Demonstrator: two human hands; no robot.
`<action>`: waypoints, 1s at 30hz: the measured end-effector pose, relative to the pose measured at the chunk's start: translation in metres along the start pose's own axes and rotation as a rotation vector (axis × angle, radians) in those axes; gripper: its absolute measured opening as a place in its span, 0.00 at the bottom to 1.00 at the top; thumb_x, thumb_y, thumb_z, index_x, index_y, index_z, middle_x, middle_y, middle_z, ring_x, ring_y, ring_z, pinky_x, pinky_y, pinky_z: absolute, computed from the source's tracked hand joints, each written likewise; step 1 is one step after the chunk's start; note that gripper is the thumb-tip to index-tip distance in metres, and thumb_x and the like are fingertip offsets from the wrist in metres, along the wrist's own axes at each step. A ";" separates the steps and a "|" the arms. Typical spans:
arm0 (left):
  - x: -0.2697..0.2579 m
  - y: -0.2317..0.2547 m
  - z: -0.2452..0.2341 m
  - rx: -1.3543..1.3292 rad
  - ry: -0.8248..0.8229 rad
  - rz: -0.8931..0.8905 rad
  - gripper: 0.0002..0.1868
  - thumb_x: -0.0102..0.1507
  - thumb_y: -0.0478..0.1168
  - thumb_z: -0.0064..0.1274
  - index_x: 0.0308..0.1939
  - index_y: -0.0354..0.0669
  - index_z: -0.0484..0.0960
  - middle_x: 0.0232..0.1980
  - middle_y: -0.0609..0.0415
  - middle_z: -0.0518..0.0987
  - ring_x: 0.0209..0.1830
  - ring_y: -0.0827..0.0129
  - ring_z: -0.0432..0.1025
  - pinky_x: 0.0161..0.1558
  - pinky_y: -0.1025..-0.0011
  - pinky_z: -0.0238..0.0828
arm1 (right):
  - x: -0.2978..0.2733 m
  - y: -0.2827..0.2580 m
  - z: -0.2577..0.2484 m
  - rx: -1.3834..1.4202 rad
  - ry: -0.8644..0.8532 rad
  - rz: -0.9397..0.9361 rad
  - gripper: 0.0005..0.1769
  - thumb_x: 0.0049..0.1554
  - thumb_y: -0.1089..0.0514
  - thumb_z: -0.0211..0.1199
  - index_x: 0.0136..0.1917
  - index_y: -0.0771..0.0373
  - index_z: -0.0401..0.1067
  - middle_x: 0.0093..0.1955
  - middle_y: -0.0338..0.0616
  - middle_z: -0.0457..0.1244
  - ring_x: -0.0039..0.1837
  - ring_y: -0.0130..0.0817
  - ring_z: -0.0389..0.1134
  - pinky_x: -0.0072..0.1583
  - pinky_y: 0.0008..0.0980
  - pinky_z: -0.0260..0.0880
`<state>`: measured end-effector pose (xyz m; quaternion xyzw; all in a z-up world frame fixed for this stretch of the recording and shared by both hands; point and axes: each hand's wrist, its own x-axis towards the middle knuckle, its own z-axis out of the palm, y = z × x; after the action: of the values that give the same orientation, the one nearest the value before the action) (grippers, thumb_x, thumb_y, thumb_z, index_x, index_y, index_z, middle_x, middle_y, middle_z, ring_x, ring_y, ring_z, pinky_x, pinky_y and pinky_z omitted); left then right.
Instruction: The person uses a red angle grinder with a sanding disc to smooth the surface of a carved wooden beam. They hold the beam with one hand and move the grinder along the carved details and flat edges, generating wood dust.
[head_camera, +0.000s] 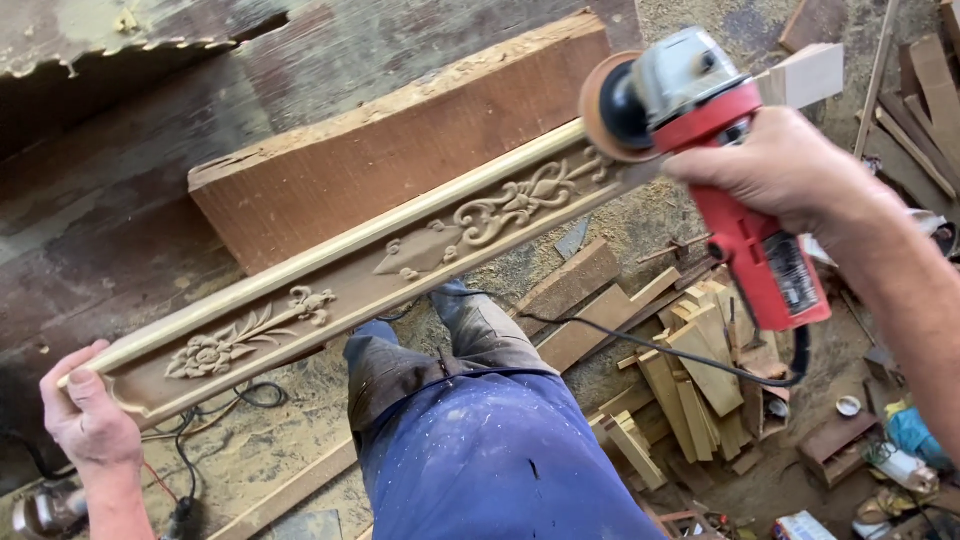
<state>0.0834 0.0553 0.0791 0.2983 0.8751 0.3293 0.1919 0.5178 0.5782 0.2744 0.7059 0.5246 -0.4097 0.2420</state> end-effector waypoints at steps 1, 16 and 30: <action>0.001 -0.003 0.001 0.002 0.004 -0.007 0.18 0.90 0.46 0.35 0.67 0.33 0.73 0.67 0.33 0.78 0.67 0.45 0.72 0.62 0.57 0.69 | 0.007 0.005 -0.002 -0.006 -0.004 -0.004 0.12 0.57 0.55 0.68 0.46 0.65 0.71 0.38 0.52 0.62 0.39 0.41 0.61 0.44 0.39 0.65; 0.007 0.006 0.000 -0.174 -0.007 -0.252 0.15 0.81 0.47 0.38 0.63 0.46 0.75 0.49 0.52 0.73 0.39 0.71 0.65 0.30 0.74 0.61 | -0.056 -0.073 0.091 -0.173 -0.049 -0.083 0.12 0.55 0.57 0.70 0.42 0.69 0.75 0.33 0.56 0.66 0.35 0.46 0.65 0.43 0.40 0.67; 0.005 -0.050 -0.018 -0.960 -0.191 -0.233 0.34 0.55 0.37 0.38 0.68 0.47 0.74 0.68 0.49 0.76 0.69 0.55 0.67 0.65 0.55 0.76 | -0.169 -0.179 0.274 -0.318 -0.161 -0.255 0.18 0.50 0.53 0.67 0.27 0.63 0.64 0.25 0.44 0.57 0.31 0.34 0.53 0.36 0.33 0.51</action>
<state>0.0496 0.0198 0.0565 0.1055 0.6311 0.6421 0.4223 0.2414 0.3347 0.2806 0.5517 0.6466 -0.4042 0.3378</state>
